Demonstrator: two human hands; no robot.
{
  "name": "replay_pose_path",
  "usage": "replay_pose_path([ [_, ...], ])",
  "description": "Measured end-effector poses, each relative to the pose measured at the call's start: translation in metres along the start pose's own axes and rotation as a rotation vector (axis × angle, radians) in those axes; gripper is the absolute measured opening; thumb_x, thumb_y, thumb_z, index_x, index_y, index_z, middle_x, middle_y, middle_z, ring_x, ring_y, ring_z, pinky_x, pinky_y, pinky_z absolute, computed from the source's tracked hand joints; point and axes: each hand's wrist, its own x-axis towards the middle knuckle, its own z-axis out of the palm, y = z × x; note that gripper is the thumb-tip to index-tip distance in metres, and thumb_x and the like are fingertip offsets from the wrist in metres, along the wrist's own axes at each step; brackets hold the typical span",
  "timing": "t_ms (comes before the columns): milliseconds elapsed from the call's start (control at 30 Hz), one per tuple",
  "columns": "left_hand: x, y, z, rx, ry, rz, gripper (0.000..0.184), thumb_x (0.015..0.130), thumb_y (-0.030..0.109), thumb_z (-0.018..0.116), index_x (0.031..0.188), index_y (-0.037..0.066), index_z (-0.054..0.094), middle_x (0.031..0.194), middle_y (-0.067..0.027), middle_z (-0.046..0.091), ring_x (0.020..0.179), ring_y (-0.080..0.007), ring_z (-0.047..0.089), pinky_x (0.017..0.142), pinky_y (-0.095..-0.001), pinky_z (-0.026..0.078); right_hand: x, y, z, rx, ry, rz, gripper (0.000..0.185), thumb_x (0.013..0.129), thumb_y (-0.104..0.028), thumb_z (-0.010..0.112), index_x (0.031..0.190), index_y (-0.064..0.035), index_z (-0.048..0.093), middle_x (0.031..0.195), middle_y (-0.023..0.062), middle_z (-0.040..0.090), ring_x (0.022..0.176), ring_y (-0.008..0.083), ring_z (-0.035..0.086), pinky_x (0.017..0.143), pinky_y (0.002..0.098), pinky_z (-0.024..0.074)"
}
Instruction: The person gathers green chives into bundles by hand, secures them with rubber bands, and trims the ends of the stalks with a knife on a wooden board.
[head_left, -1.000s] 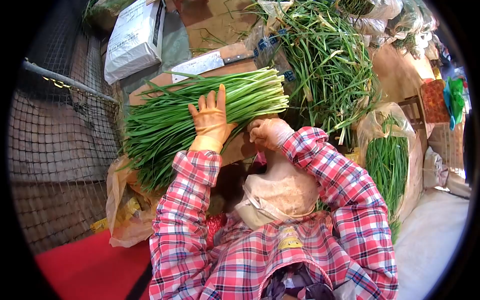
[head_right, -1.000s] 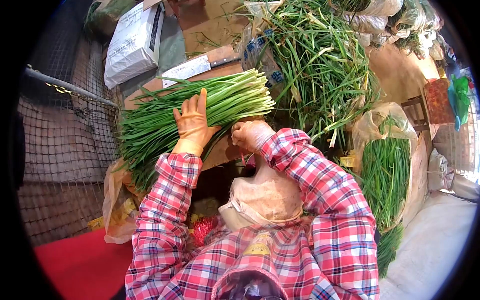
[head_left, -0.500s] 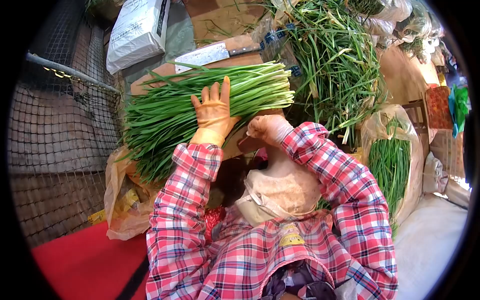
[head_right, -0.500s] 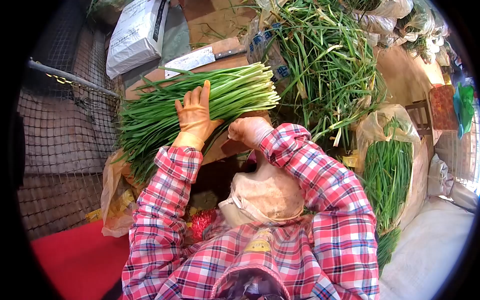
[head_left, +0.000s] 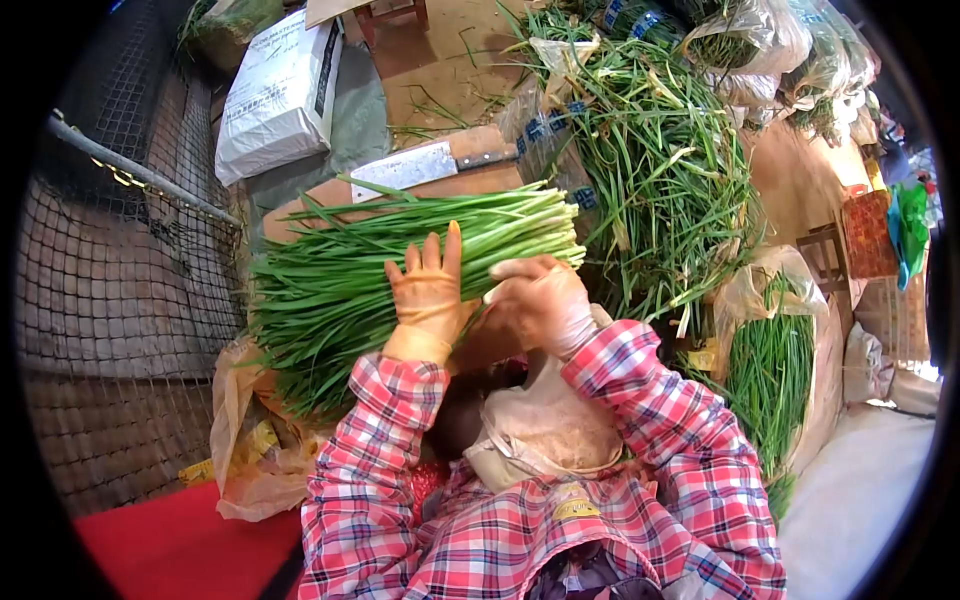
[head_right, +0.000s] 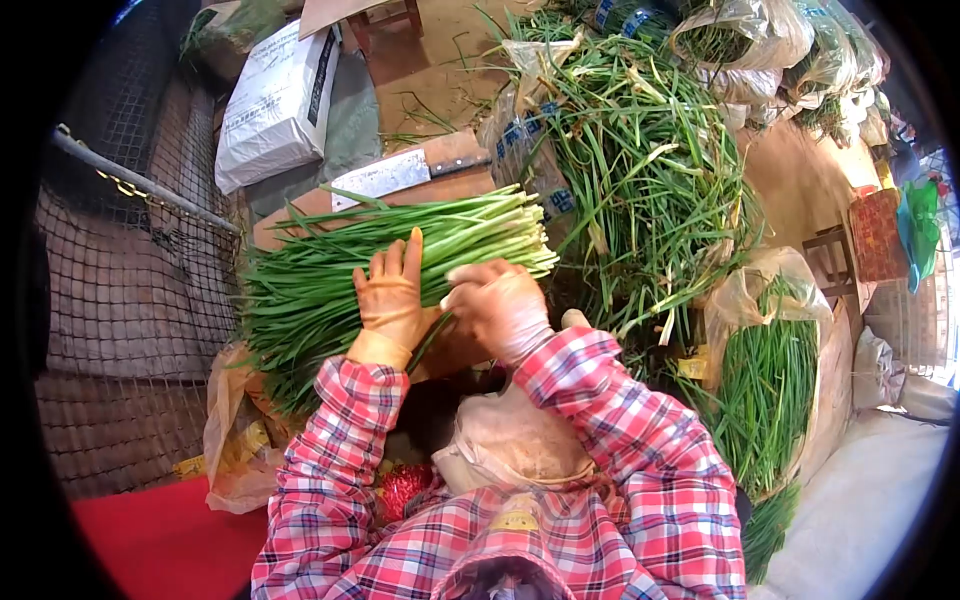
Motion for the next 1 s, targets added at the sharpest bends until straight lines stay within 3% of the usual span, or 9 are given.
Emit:
replay_pose_path([
  [100,-0.007,-0.003,0.002,-0.011,0.058,0.047,0.098,0.054,0.036,0.078,0.136,0.009,0.032,0.124,-0.0114,0.046,0.108,-0.0290,0.046,0.084,-0.0482,0.037,0.036,-0.004,0.006,-0.392,-0.017,-0.359,0.009,0.069,-0.020,0.062,0.077,-0.0174,0.064,0.119,0.0027,0.054,0.124,0.0283,0.038,0.106,0.0519,0.0228],
  [233,-0.016,-0.010,-0.005,-0.140,0.040,0.066,0.090,0.057,0.034,0.077,0.132,0.006,0.037,0.129,-0.0138,0.044,0.113,-0.0314,0.045,0.090,-0.0452,0.037,0.068,0.023,0.027,-0.191,-0.134,-0.001,0.016,0.080,-0.032,0.060,0.081,-0.0168,0.064,0.135,0.0085,0.043,0.132,0.0321,0.028,0.110,0.0478,0.0083],
  [367,-0.003,-0.024,-0.030,-0.213,-0.008,0.199,0.072,0.064,0.027,0.075,0.125,0.005,0.045,0.119,-0.0162,0.054,0.103,-0.0332,0.052,0.086,-0.0406,0.042,0.068,0.031,0.032,-0.096,-0.259,0.201,0.020,0.081,-0.036,0.059,0.091,-0.0200,0.064,0.137,0.0081,0.042,0.133,0.0293,0.027,0.110,0.0462,0.0091],
  [500,0.052,-0.022,-0.067,-0.121,0.235,0.255,0.048,0.074,0.023,0.066,0.117,0.007,0.053,0.118,-0.0133,0.056,0.104,-0.0302,0.054,0.084,-0.0351,0.045,0.060,0.033,0.035,-0.115,-0.218,0.184,0.017,0.081,-0.033,0.056,0.090,-0.0205,0.064,0.133,0.0079,0.046,0.130,0.0291,0.032,0.109,0.0474,0.0102],
  [600,0.128,-0.030,0.020,0.161,0.373,0.407,0.039,0.083,0.020,0.053,0.120,0.010,0.051,0.115,-0.0154,0.057,0.106,-0.0324,0.054,0.088,-0.0355,0.043,0.056,0.032,0.038,-0.076,-0.138,0.152,0.014,0.080,-0.029,0.058,0.088,-0.0170,0.062,0.125,0.0080,0.051,0.128,0.0308,0.034,0.108,0.0477,0.0136],
  [667,0.139,-0.039,0.108,-0.072,-0.085,0.413,0.039,0.091,0.026,0.041,0.129,0.017,0.045,0.123,-0.0147,0.052,0.118,-0.0342,0.045,0.101,-0.0407,0.031,0.058,0.026,0.018,0.014,-0.200,0.180,0.012,0.078,-0.022,0.062,0.083,-0.0119,0.060,0.115,0.0083,0.057,0.126,0.0333,0.037,0.108,0.0465,0.0175],
  [733,0.112,-0.012,0.035,-0.261,-0.333,0.174,0.038,0.091,0.028,0.041,0.126,0.015,0.049,0.117,-0.0193,0.055,0.118,-0.0362,0.045,0.102,-0.0461,0.029,0.049,0.035,0.019,-0.043,-0.109,0.083,0.008,0.077,-0.017,0.063,0.080,-0.0109,0.059,0.114,0.0081,0.057,0.125,0.0342,0.037,0.107,0.0469,0.0224],
  [867,0.092,-0.027,0.028,-0.494,-0.328,0.191,0.030,0.090,0.025,0.042,0.106,0.007,0.060,0.097,-0.0200,0.061,0.096,-0.0386,0.055,0.080,-0.0436,0.043,0.045,0.027,0.017,-0.096,-0.032,-0.107,0.006,0.076,-0.013,0.063,0.079,-0.0101,0.059,0.116,0.0085,0.056,0.125,0.0367,0.037,0.105,0.0480,0.0266],
  [1000,0.069,-0.024,0.025,-0.480,-0.312,0.086,0.024,0.089,0.020,0.046,0.101,0.007,0.062,0.093,-0.0206,0.061,0.091,-0.0386,0.057,0.075,-0.0442,0.045,0.042,0.030,0.024,0.191,-0.018,-0.036,0.011,0.078,-0.016,0.059,0.080,-0.0055,0.060,0.123,0.0148,0.052,0.126,0.0387,0.034,0.106,0.0464,0.0243],
])
